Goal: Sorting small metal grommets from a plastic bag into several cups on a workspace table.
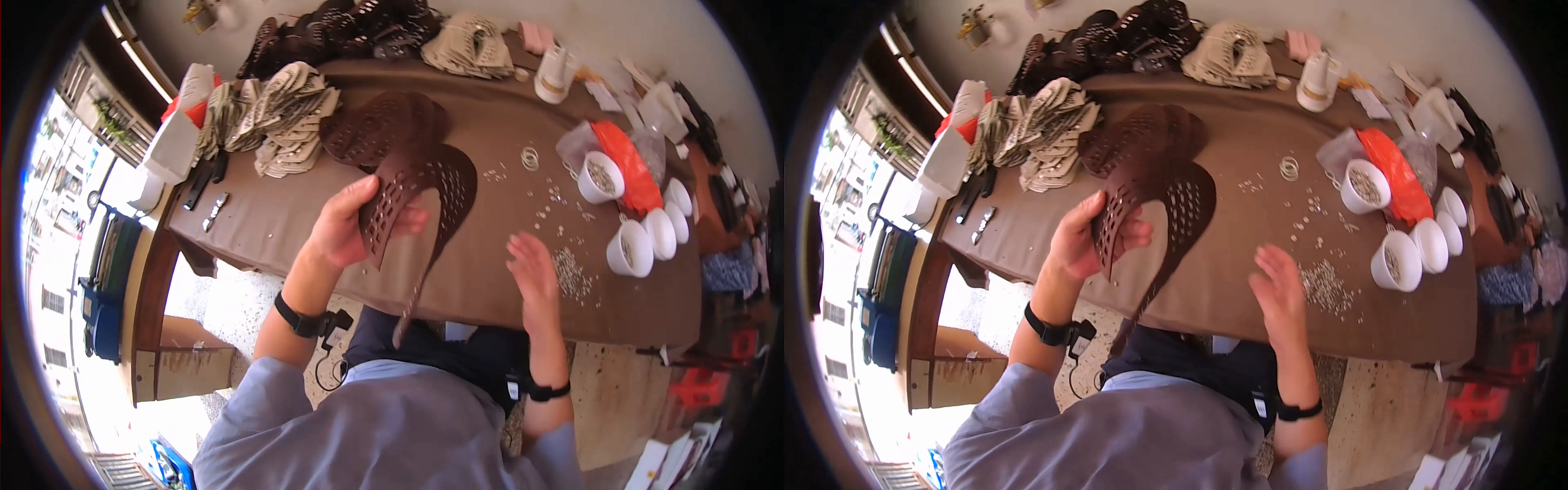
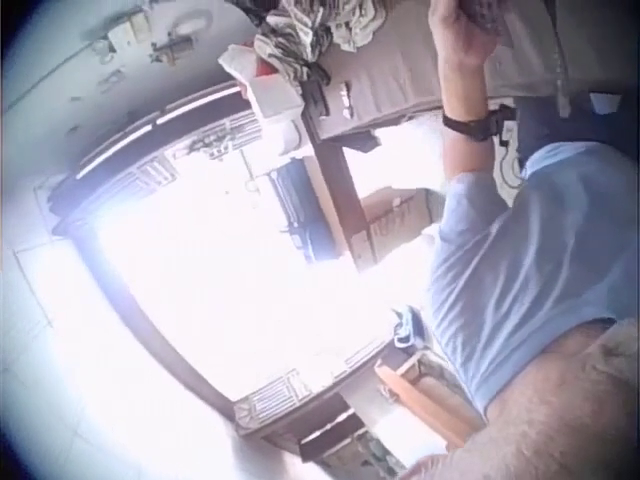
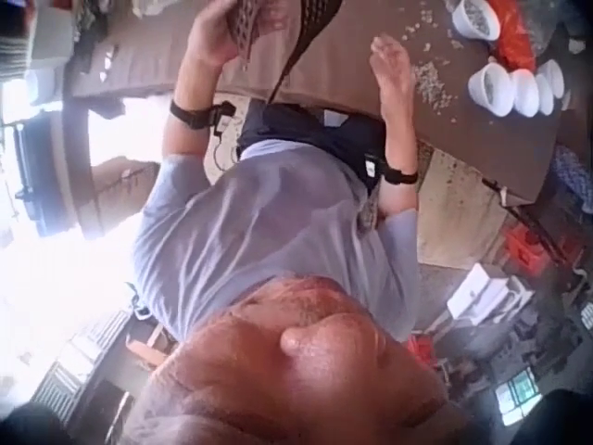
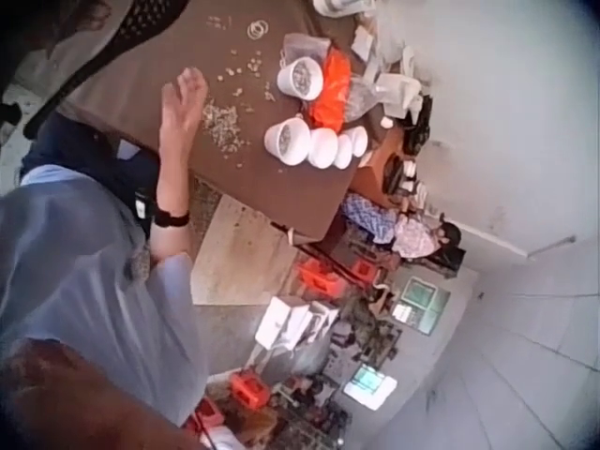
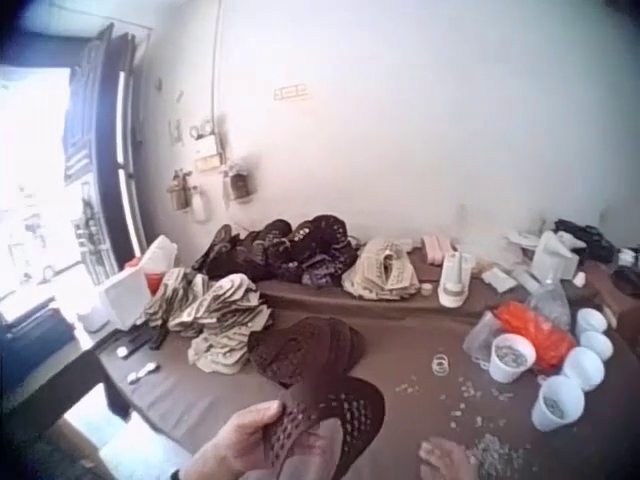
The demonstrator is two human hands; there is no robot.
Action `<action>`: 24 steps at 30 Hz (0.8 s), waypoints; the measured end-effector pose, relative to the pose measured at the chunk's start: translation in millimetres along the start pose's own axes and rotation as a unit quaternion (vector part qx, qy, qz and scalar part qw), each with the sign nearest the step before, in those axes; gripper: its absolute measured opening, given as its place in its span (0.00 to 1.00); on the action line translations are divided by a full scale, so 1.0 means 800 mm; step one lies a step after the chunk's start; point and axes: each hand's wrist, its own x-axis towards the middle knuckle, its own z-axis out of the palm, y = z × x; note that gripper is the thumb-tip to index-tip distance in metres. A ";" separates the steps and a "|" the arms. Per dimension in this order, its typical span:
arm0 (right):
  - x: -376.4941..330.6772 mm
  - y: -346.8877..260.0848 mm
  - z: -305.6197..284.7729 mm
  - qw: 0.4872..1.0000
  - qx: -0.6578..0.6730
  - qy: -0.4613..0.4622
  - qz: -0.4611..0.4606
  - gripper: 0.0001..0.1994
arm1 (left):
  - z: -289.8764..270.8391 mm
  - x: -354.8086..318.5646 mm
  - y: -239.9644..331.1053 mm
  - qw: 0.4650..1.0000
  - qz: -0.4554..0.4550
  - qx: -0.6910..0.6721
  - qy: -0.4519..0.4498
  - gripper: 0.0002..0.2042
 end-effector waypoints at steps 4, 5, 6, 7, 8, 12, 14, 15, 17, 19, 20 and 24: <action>0.011 0.010 0.021 0.952 0.256 -0.110 0.130 0.28 | 0.006 0.002 -0.059 0.999 -0.020 -0.044 -0.024 0.23; 0.009 0.013 0.019 0.905 0.346 -0.194 0.152 0.30 | 0.003 0.000 -0.068 0.998 -0.027 -0.054 -0.024 0.23; 0.005 0.011 0.015 0.900 0.355 -0.186 0.172 0.23 | -0.001 -0.002 -0.076 0.999 -0.021 -0.027 0.033 0.23; 0.001 0.014 0.010 0.902 0.354 -0.175 0.176 0.23 | -0.005 -0.004 -0.082 0.996 -0.016 0.001 0.090 0.23; -0.002 0.017 0.010 0.928 0.309 -0.120 0.170 0.20 | -0.009 -0.008 -0.085 0.995 -0.021 -0.005 0.095 0.23; 0.000 0.027 0.001 0.976 0.171 0.002 0.132 0.14 | -0.034 -0.013 -0.101 0.938 -0.083 0.243 0.235 0.19; 0.002 0.035 -0.005 0.991 0.064 0.032 0.117 0.13 | -0.044 -0.013 -0.110 0.893 -0.106 0.337 0.280 0.17; 0.002 0.038 -0.008 0.990 0.064 0.035 0.121 0.13 | -0.046 -0.009 -0.115 0.889 -0.102 0.347 0.282 0.16; 0.001 0.044 -0.010 0.989 -0.005 0.031 0.147 0.18 | -0.054 -0.002 -0.118 0.884 -0.098 0.355 0.288 0.14; -0.003 0.046 -0.012 0.982 -0.094 0.043 0.157 0.21 | -0.067 0.006 -0.117 0.820 -0.080 0.494 0.278 0.12; -0.006 0.045 -0.013 0.968 -0.183 0.058 0.162 0.25 | -0.069 0.011 -0.117 0.820 -0.082 0.493 0.280 0.12; -0.016 0.047 -0.015 0.960 -0.217 0.072 0.163 0.32 | -0.080 0.020 -0.118 0.788 -0.097 0.537 0.285 0.12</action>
